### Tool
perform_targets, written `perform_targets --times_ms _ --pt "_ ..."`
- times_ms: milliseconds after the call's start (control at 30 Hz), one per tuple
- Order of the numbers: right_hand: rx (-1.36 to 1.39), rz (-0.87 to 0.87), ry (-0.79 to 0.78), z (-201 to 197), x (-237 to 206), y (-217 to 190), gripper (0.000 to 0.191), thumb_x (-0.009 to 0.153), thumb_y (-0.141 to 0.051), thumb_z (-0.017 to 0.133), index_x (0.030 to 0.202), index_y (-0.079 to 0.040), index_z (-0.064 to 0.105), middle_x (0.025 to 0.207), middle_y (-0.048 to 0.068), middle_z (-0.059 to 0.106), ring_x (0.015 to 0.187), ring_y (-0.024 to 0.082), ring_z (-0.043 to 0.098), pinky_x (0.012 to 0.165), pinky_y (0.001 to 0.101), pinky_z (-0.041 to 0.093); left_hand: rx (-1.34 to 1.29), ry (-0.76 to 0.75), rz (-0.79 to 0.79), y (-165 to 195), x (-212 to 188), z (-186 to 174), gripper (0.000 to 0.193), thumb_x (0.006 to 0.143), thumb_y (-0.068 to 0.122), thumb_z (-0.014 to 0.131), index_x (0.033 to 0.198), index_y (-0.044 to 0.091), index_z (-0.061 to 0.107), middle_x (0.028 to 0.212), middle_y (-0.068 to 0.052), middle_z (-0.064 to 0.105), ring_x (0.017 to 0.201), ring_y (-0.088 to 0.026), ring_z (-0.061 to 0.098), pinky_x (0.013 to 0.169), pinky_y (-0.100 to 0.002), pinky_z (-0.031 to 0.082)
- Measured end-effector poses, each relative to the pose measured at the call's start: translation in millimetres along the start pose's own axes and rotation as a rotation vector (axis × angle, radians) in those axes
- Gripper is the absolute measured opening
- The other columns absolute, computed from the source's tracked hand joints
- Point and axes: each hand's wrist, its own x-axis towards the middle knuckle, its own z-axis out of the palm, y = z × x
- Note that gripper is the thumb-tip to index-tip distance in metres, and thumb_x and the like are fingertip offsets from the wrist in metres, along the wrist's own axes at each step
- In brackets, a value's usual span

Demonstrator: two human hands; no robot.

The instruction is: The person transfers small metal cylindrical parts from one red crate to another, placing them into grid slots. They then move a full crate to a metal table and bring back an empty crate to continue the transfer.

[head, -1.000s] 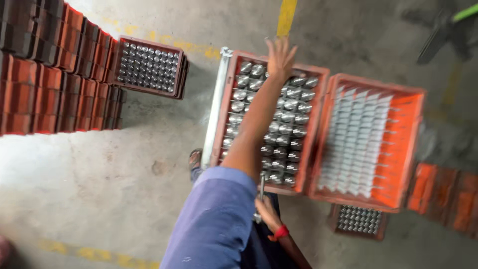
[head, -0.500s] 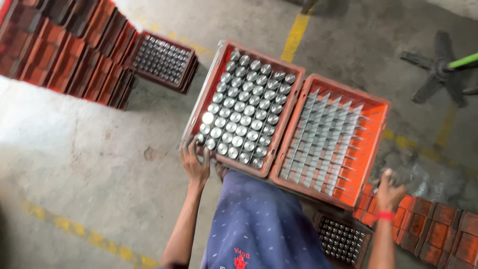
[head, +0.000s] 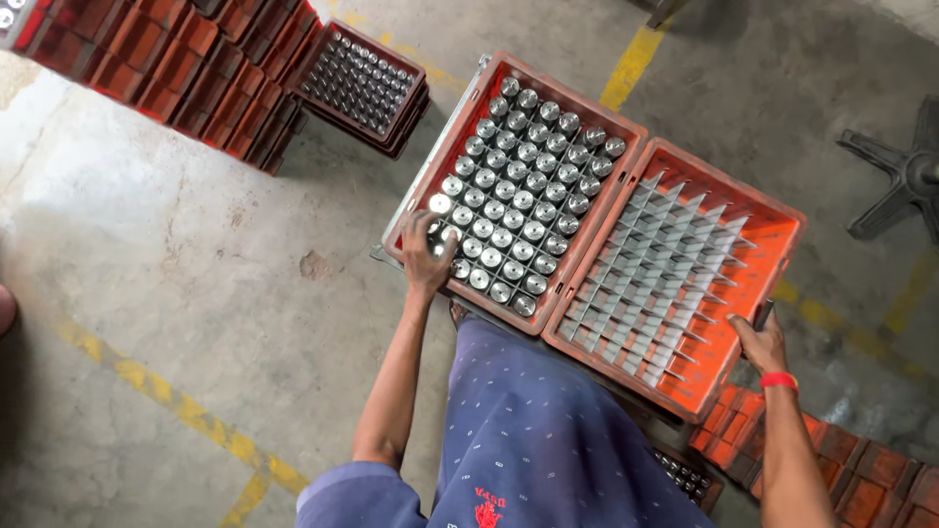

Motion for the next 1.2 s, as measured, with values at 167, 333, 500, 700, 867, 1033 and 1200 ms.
perform_targets --times_ms 167,333,500,700,867,1033,1200 --pt "-0.179 0.158 0.202 -3 -14 17 0.086 0.096 -0.060 0.066 0.162 -0.009 0.041 0.123 0.027 0.068 0.114 0.041 0.065 0.096 0.0508 0.050 0.227 0.300 0.059 -28 13 -23 0.054 0.093 0.033 0.074 0.135 0.000 0.060 0.135 -0.022 0.063 0.131 -0.041 0.057 0.113 -0.051 0.041" --pt "-0.213 0.157 0.060 -2 -13 25 0.090 0.100 -0.061 0.065 0.168 -0.013 0.031 0.131 0.030 0.066 0.122 0.043 0.064 0.100 0.0514 0.050 0.102 -0.105 -0.627 -50 36 -22 0.053 0.097 0.050 0.071 0.132 0.010 0.068 0.127 -0.021 0.068 0.122 -0.039 0.062 0.105 -0.048 0.045" --pt "-0.041 0.108 -0.024 5 -1 18 0.091 0.089 -0.052 0.068 0.164 -0.013 0.034 0.133 0.022 0.068 0.121 0.038 0.066 0.100 0.0478 0.050 0.037 -0.026 -0.520 -51 36 -12 0.054 0.076 0.049 0.082 0.115 0.013 0.076 0.115 -0.016 0.074 0.110 -0.034 0.070 0.095 -0.045 0.054" --pt "-0.280 0.129 0.012 6 -4 18 0.092 0.098 -0.050 0.070 0.168 -0.008 0.029 0.129 0.030 0.066 0.121 0.046 0.062 0.101 0.0527 0.048 0.069 0.178 -0.373 -61 26 -16 0.043 0.095 0.046 0.069 0.122 0.012 0.073 0.128 -0.014 0.071 0.124 -0.035 0.063 0.106 -0.046 0.048" --pt "-0.242 0.075 0.290 -1 -13 25 0.086 0.105 -0.056 0.066 0.166 -0.004 0.033 0.125 0.030 0.068 0.118 0.047 0.066 0.100 0.0544 0.051 0.233 0.293 -0.082 -32 -3 0 0.056 0.099 0.047 0.062 0.140 0.009 0.060 0.150 -0.014 0.057 0.146 -0.038 0.045 0.120 -0.056 0.033" --pt "-0.442 0.043 0.163 8 -20 26 0.084 0.102 -0.055 0.070 0.164 -0.007 0.042 0.109 0.032 0.069 0.104 0.050 0.066 0.090 0.0578 0.051 0.371 -0.007 -0.050 -3 -6 13 0.062 0.088 0.047 0.072 0.137 0.010 0.062 0.153 -0.014 0.053 0.144 -0.034 0.043 0.111 -0.071 0.012" --pt "-0.171 0.080 0.565 9 -43 26 0.061 0.107 -0.056 0.060 0.134 -0.001 0.064 0.085 0.018 0.071 0.078 0.036 0.070 0.072 0.0494 0.055 -0.058 -0.023 -0.003 5 -16 -5 0.053 0.096 0.029 0.073 0.140 0.005 0.058 0.139 -0.017 0.061 0.132 -0.034 0.057 0.111 -0.049 0.045"
